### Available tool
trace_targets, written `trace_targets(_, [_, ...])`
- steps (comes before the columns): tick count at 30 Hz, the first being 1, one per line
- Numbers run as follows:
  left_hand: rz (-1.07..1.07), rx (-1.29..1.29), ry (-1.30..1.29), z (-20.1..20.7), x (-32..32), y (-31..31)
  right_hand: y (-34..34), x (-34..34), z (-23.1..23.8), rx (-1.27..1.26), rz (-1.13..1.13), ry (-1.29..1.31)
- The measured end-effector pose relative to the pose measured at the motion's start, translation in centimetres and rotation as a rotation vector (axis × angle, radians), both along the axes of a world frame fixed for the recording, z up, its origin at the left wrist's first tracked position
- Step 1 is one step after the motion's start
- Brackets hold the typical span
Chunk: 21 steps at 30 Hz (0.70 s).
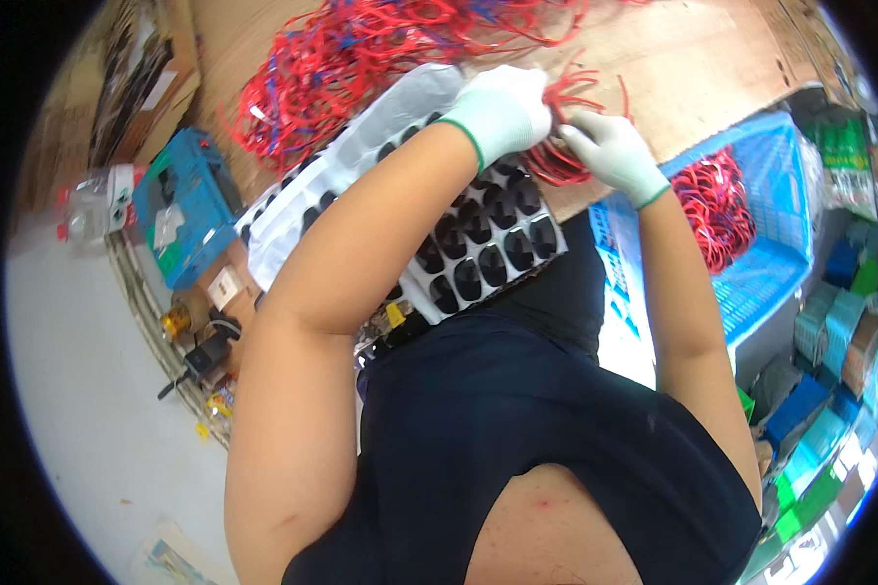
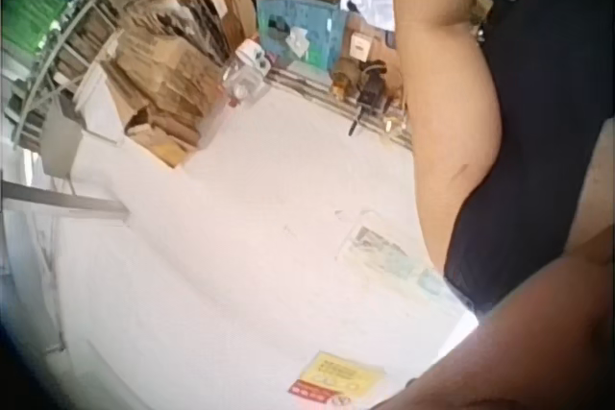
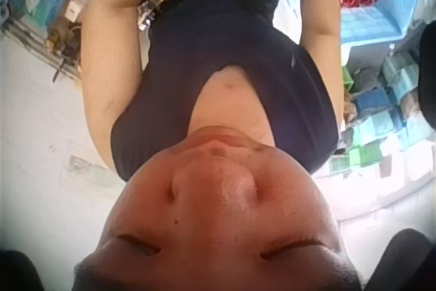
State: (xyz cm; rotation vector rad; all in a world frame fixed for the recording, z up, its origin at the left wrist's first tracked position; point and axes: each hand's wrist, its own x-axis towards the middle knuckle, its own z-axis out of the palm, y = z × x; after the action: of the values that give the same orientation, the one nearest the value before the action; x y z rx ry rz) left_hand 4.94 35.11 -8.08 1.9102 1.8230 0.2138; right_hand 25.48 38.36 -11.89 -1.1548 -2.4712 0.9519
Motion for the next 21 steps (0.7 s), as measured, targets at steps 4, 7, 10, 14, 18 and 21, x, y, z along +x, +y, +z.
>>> trace_targets(4, [-0.052,0.466,-0.112,4.2,-5.8,-6.8,-0.2,-0.1,-0.1,-0.095,-0.072,0.029])
trace_targets(7, [0.151,0.519,-0.215,5.8,-10.9,-12.9,-0.4,-0.3,0.5,-0.070,-0.099,-0.040])
trace_targets(10, [0.774,0.447,-0.592,4.0,-18.2,-15.7,-0.7,-0.4,1.1,-0.037,-0.145,-0.015])
trace_targets(14, [1.161,0.576,-0.331,-2.0,-32.1,-16.3,-0.4,-0.8,2.1,0.092,-0.158,-0.004])
trace_targets(18, [0.912,0.272,0.234,-1.5,-30.8,-12.3,-1.6,0.4,4.1,0.292,-0.318,0.135])
trace_targets(21, [0.919,0.245,0.231,0.1,-29.7,-9.0,-3.7,1.5,4.7,0.261,-0.485,0.189])
